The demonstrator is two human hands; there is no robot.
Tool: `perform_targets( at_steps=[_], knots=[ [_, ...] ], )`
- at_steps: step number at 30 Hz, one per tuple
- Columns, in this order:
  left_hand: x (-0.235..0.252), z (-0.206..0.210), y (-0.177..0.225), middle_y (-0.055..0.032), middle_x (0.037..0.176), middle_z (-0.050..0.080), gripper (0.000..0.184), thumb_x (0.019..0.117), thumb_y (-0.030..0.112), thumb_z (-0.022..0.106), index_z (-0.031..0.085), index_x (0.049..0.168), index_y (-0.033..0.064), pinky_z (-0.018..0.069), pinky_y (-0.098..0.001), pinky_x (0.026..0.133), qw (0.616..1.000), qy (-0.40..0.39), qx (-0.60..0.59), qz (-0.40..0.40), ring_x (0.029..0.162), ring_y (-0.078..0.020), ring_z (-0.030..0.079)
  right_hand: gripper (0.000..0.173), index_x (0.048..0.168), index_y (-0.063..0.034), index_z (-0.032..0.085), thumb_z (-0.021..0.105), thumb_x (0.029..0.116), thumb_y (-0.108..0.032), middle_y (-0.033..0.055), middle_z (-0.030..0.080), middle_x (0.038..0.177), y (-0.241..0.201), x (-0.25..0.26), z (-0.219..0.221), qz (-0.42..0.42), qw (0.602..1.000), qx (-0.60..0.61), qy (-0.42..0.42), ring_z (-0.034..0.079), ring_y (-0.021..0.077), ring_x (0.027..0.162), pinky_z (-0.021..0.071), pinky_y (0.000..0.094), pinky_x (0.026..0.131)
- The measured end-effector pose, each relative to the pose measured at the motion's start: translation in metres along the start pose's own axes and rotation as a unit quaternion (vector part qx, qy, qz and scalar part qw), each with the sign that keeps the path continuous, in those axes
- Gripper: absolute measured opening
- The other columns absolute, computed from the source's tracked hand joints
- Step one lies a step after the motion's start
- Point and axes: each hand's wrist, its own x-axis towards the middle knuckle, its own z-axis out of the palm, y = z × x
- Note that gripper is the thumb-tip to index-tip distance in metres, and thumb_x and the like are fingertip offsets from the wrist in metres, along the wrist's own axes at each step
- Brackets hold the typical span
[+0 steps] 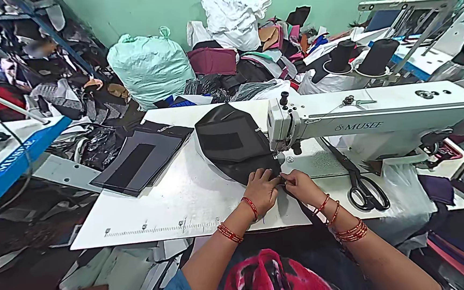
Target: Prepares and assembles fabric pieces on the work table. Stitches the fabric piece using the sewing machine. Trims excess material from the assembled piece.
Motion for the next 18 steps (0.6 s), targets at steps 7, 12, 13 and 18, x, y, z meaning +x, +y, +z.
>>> perform_targets(
  at_steps=[7,12,13,18],
  knots=[
    [0.002,-0.005,-0.012,-0.0217,0.135,0.064,0.046,0.0965,0.017,0.037,0.074,0.119,0.0009,0.0372,-0.0595,0.106,0.989,0.062,-0.134,0.022,0.132,-0.0413,0.053,0.043,0.144,0.0066,0.052,0.046,0.1023,-0.001,0.03,0.053,0.132,-0.026,-0.007,0.013,0.038,0.987,-0.151,-0.037,0.06,0.038,0.115,0.0485,0.0436,0.101],
    [0.02,-0.014,-0.004,-0.0224,0.134,0.059,0.052,0.0952,-0.002,0.045,0.062,0.142,0.0124,0.0407,-0.057,0.106,0.994,0.005,-0.098,-0.054,0.127,-0.0417,0.053,0.037,0.136,0.0108,0.056,0.045,0.1019,0.001,0.0302,0.05,0.136,-0.028,-0.006,0.022,0.041,0.979,-0.197,-0.038,0.063,0.0384,0.113,0.0518,0.043,0.097],
    [0.022,-0.014,-0.001,-0.022,0.137,0.057,0.056,0.0937,-0.003,0.047,0.061,0.144,0.0159,0.0398,-0.0563,0.106,0.996,-0.021,-0.072,-0.057,0.128,-0.0412,0.051,0.035,0.134,0.0112,0.057,0.046,0.1019,0.001,0.0303,0.051,0.135,-0.027,-0.006,0.022,0.042,0.979,-0.197,-0.038,0.063,0.0385,0.112,0.0521,0.0432,0.097],
    [0.022,-0.016,-0.003,-0.0212,0.143,0.055,0.055,0.0928,-0.004,0.049,0.06,0.145,0.0117,0.0381,-0.0545,0.109,0.998,-0.061,-0.024,-0.022,0.134,-0.0403,0.047,0.038,0.138,0.0095,0.055,0.044,0.1029,0.0,0.0286,0.053,0.131,-0.027,-0.005,0.023,0.043,0.979,-0.197,-0.03,0.064,0.0363,0.111,0.052,0.0411,0.096]
  ],
)
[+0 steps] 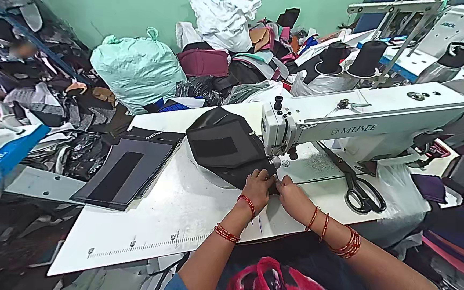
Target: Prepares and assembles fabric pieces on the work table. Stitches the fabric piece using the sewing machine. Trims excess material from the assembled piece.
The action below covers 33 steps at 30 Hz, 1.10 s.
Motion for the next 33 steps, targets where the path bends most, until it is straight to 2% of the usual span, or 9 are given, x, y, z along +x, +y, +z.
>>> perform_targets(
  at_steps=[4,8,17,21,23,25,27,30,33],
  knots=[
    [0.003,0.003,-0.007,-0.0219,0.138,0.058,0.053,0.0922,-0.005,0.049,0.063,0.141,0.009,0.0401,-0.0535,0.108,0.999,0.038,-0.017,0.025,0.13,-0.0409,0.05,0.038,0.138,0.0081,0.056,0.044,0.1026,0.001,0.0281,0.054,0.131,0.002,0.004,-0.001,0.0,1.0,0.015,0.018,0.064,0.0351,0.11,0.0521,0.0403,0.096],
    [0.014,0.004,-0.018,-0.0246,0.131,0.062,0.049,0.0911,-0.007,0.049,0.068,0.135,0.0063,0.0436,-0.0557,0.105,0.995,0.083,-0.031,0.05,0.125,-0.0435,0.055,0.04,0.14,0.0068,0.055,0.043,0.1026,0.001,0.0279,0.053,0.133,0.003,0.016,-0.008,-0.005,0.999,0.035,0.01,0.061,0.0354,0.116,0.0492,0.0405,0.101],
    [0.037,-0.012,-0.029,-0.0233,0.134,0.062,0.046,0.0934,-0.009,0.044,0.069,0.13,0.0038,0.0407,-0.0536,0.11,0.997,0.065,-0.038,0.028,0.129,-0.0415,0.054,0.041,0.142,0.008,0.053,0.045,0.1024,0.0,0.031,0.049,0.142,0.001,0.043,-0.028,-0.007,0.999,0.024,-0.032,0.054,0.0396,0.129,0.0448,0.0449,0.108],
    [0.037,-0.006,-0.039,-0.0233,0.126,0.064,0.038,0.0952,0.0,0.049,0.071,0.126,0.0014,0.0424,-0.0549,0.107,0.992,0.094,-0.057,0.064,0.124,-0.0415,0.056,0.042,0.144,0.0058,0.053,0.045,0.1029,-0.001,0.0295,0.052,0.141,0.004,0.042,-0.028,-0.012,0.998,0.059,-0.008,0.053,0.0384,0.132,0.0428,0.0454,0.111],
    [0.036,-0.002,-0.043,-0.0228,0.124,0.065,0.03,0.0984,0.008,0.055,0.072,0.122,0.0005,0.043,-0.0555,0.107,0.987,0.117,-0.08,0.079,0.123,-0.0414,0.057,0.045,0.148,0.0041,0.049,0.048,0.1034,-0.004,0.0268,0.059,0.135,0.011,0.036,-0.025,-0.008,0.992,0.123,0.027,0.058,0.0351,0.125,0.0436,0.0436,0.109],
    [0.032,-0.001,-0.044,-0.023,0.129,0.064,0.03,0.0989,0.014,0.06,0.072,0.124,0.0013,0.0399,-0.0554,0.11,0.985,0.116,-0.104,0.074,0.126,-0.0416,0.055,0.05,0.151,0.0021,0.046,0.053,0.102,-0.006,0.0217,0.065,0.124,0.016,0.029,-0.018,0.009,0.982,0.181,0.048,0.062,0.0279,0.109,0.047,0.0383,0.1],
    [0.028,0.001,-0.043,-0.023,0.132,0.063,0.03,0.0981,0.015,0.064,0.073,0.124,0.0032,0.0384,-0.0547,0.112,0.984,0.117,-0.12,0.067,0.128,-0.0408,0.053,0.048,0.146,0.0036,0.052,0.057,0.0995,-0.006,0.0186,0.068,0.113,0.02,0.021,-0.005,0.013,0.97,0.224,0.09,0.063,0.0223,0.095,0.0498,0.0336,0.09],
    [0.026,0.005,-0.044,-0.0235,0.134,0.061,0.029,0.0959,0.016,0.067,0.075,0.122,0.0058,0.0374,-0.0548,0.112,0.981,0.129,-0.13,0.072,0.128,-0.0404,0.053,0.043,0.139,0.0028,0.059,0.059,0.097,-0.007,0.0149,0.069,0.104,0.021,0.015,0.014,0.016,0.949,0.274,0.155,0.063,0.0162,0.083,0.0512,0.0289,0.08],
    [0.025,0.008,-0.046,-0.0235,0.134,0.061,0.027,0.0941,0.017,0.069,0.077,0.118,0.0076,0.0388,-0.0577,0.11,0.977,0.145,-0.134,0.088,0.127,-0.0416,0.053,0.041,0.136,0.001,0.063,0.06,0.0962,-0.009,0.013,0.069,0.101,0.019,0.013,0.018,0.029,0.941,0.291,0.17,0.061,0.0152,0.081,0.0507,0.03,0.077]
  ],
)
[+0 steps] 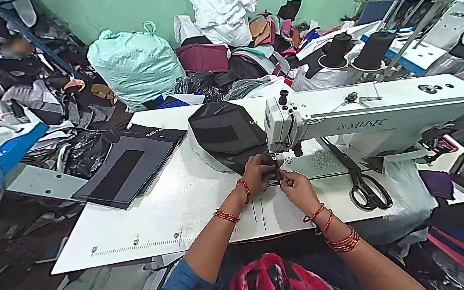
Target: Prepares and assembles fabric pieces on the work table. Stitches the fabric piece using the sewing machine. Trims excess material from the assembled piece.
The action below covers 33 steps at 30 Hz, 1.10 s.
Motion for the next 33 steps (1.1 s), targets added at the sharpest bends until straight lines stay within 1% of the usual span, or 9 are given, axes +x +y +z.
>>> perform_targets(
  at_steps=[4,6,10,14,18,21,25,31,33],
  knots=[
    [-0.002,-0.004,0.002,-0.0242,0.136,0.059,0.028,0.0939,0.013,0.067,0.077,0.119,0.0073,0.0373,-0.0568,0.111,1.0,-0.014,-0.004,-0.001,0.129,-0.0418,0.051,0.039,0.134,-0.0023,0.066,0.057,0.098,-0.012,0.0161,0.069,0.106,-0.012,-0.009,-0.002,0.008,0.996,-0.091,0.008,0.065,0.0255,0.089,0.0517,0.0426,0.082],
    [-0.002,-0.003,0.001,-0.024,0.136,0.059,0.028,0.0936,0.013,0.067,0.077,0.119,0.0071,0.0373,-0.0573,0.111,1.0,-0.012,-0.006,0.003,0.129,-0.0419,0.051,0.04,0.137,-0.0023,0.064,0.055,0.0991,-0.011,0.0191,0.069,0.111,-0.013,-0.013,0.0,0.004,0.993,-0.12,0.012,0.067,0.0291,0.094,0.0526,0.0444,0.085],
    [-0.002,-0.002,-0.001,-0.0246,0.135,0.059,0.026,0.0944,0.013,0.067,0.078,0.118,0.0078,0.0373,-0.0578,0.111,1.0,-0.012,-0.006,0.005,0.128,-0.0426,0.051,0.042,0.14,0.0027,0.06,0.053,0.0984,-0.005,0.0222,0.067,0.116,-0.012,-0.016,0.005,0.015,0.995,-0.094,-0.005,0.065,0.0291,0.1,0.0513,0.04,0.092],
    [-0.003,-0.001,-0.002,-0.0249,0.135,0.06,0.024,0.0943,0.013,0.067,0.079,0.114,0.0078,0.0364,-0.0587,0.111,1.0,-0.008,-0.013,0.013,0.129,-0.0432,0.051,0.041,0.138,0.0041,0.061,0.053,0.0978,-0.003,0.023,0.067,0.113,-0.011,-0.02,0.007,0.0,0.996,-0.086,0.002,0.065,0.029,0.099,0.051,0.0382,0.091],
    [-0.004,-0.002,-0.001,-0.0254,0.132,0.062,0.023,0.0939,0.012,0.067,0.08,0.112,0.0074,0.0355,-0.061,0.11,1.0,-0.006,-0.012,0.027,0.129,-0.0453,0.05,0.041,0.139,0.003,0.06,0.048,0.1006,-0.002,0.0252,0.065,0.116,-0.015,-0.023,0.005,-0.002,0.993,-0.121,-0.009,0.064,0.032,0.104,0.0504,0.0393,0.095],
    [-0.005,-0.004,0.0,-0.024,0.13,0.063,0.025,0.0926,0.007,0.063,0.08,0.112,0.0068,0.0345,-0.0613,0.11,0.999,-0.018,-0.009,0.032,0.13,-0.0451,0.049,0.041,0.14,0.0029,0.06,0.046,0.1016,-0.002,0.0262,0.063,0.122,-0.019,-0.025,0.004,0.01,0.989,-0.146,-0.022,0.063,0.0333,0.109,0.0501,0.0391,0.097],
    [-0.005,-0.004,-0.001,-0.0204,0.121,0.068,0.025,0.0926,0.005,0.061,0.08,0.11,0.0057,0.0348,-0.0617,0.108,0.999,-0.019,-0.004,0.045,0.128,-0.0448,0.05,0.043,0.144,0.0031,0.055,0.044,0.1029,-0.002,0.0273,0.058,0.129,-0.025,-0.027,0.011,0.02,0.98,-0.193,-0.045,0.063,0.0343,0.111,0.0518,0.0396,0.096],
    [-0.006,-0.004,0.001,-0.0175,0.119,0.07,0.025,0.0921,0.004,0.061,0.08,0.108,0.0057,0.0355,-0.0606,0.108,0.999,-0.024,0.003,0.045,0.129,-0.0431,0.051,0.045,0.148,0.0024,0.05,0.041,0.1048,-0.002,0.0279,0.052,0.135,-0.028,-0.026,0.012,0.024,0.966,-0.236,-0.1,0.063,0.0347,0.112,0.0526,0.0392,0.095],
    [-0.006,-0.004,0.001,-0.017,0.119,0.07,0.024,0.0929,0.004,0.061,0.08,0.107,0.0059,0.0354,-0.0612,0.107,0.998,-0.024,0.005,0.05,0.13,-0.0431,0.051,0.045,0.149,0.0042,0.046,0.039,0.1056,-0.001,0.029,0.049,0.137,-0.031,-0.027,0.014,0.024,0.957,-0.262,-0.119,0.064,0.0359,0.111,0.0536,0.0398,0.094]
  ],
)
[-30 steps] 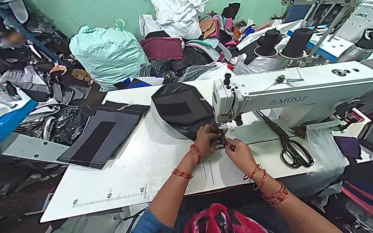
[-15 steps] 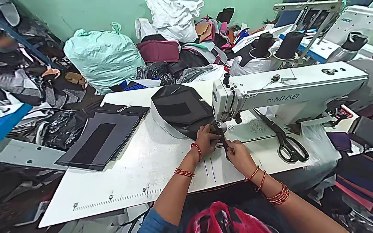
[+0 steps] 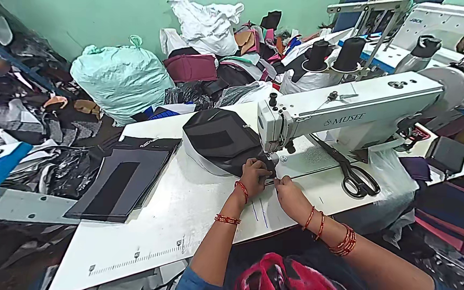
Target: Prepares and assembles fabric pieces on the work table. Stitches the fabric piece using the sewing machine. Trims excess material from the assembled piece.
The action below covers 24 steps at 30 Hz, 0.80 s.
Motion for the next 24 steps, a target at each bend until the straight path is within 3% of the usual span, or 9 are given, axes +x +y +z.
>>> perform_targets(
  at_steps=[5,10,13,17,24],
  knots=[
    [-0.001,0.003,-0.002,-0.0168,0.115,0.073,0.019,0.0912,0.003,0.062,0.078,0.1,0.0016,0.0387,-0.0633,0.103,0.999,0.033,-0.002,0.026,0.127,-0.0443,0.055,0.044,0.148,0.0087,0.043,0.038,0.1048,0.003,0.0307,0.046,0.139,-0.006,-0.001,0.0,-0.002,0.999,-0.049,-0.024,0.066,0.0369,0.107,0.0551,0.0403,0.091],
    [0.0,-0.002,0.004,-0.0178,0.129,0.067,0.035,0.0957,0.003,0.059,0.072,0.127,0.011,0.0363,-0.065,0.105,0.999,-0.019,0.03,0.002,0.135,-0.0453,0.048,0.046,0.15,0.0093,0.041,0.038,0.104,0.005,0.031,0.044,0.142,-0.006,-0.001,0.0,-0.009,0.998,-0.059,-0.027,0.066,0.0366,0.108,0.0549,0.0394,0.092],
    [-0.001,-0.002,0.005,-0.0182,0.124,0.068,0.041,0.0906,-0.003,0.056,0.077,0.122,0.0147,0.0348,-0.064,0.105,0.998,-0.038,0.04,0.011,0.132,-0.0447,0.048,0.046,0.149,0.0099,0.041,0.038,0.1036,0.005,0.0305,0.045,0.141,-0.006,-0.002,-0.001,-0.008,0.998,-0.061,-0.031,0.067,0.0363,0.106,0.0555,0.039,0.09],
    [0.001,-0.004,0.006,-0.0194,0.122,0.069,0.034,0.091,-0.001,0.059,0.079,0.115,0.0116,0.036,-0.064,0.104,0.998,-0.04,0.048,0.013,0.133,-0.046,0.048,0.045,0.147,0.0101,0.043,0.039,0.1031,0.005,0.0306,0.046,0.14,-0.007,-0.001,-0.002,-0.008,0.998,-0.054,-0.027,0.067,0.0359,0.106,0.0558,0.0389,0.089],
    [0.003,-0.007,0.011,-0.019,0.126,0.067,0.032,0.0923,0.0,0.059,0.079,0.116,0.0103,0.0345,-0.0638,0.107,0.997,-0.062,0.054,-0.015,0.138,-0.0449,0.044,0.044,0.146,0.0094,0.046,0.04,0.1028,0.005,0.0304,0.048,0.137,-0.004,0.002,-0.005,-0.012,0.998,-0.05,-0.034,0.066,0.0361,0.108,0.0554,0.039,0.091]
  ],
)
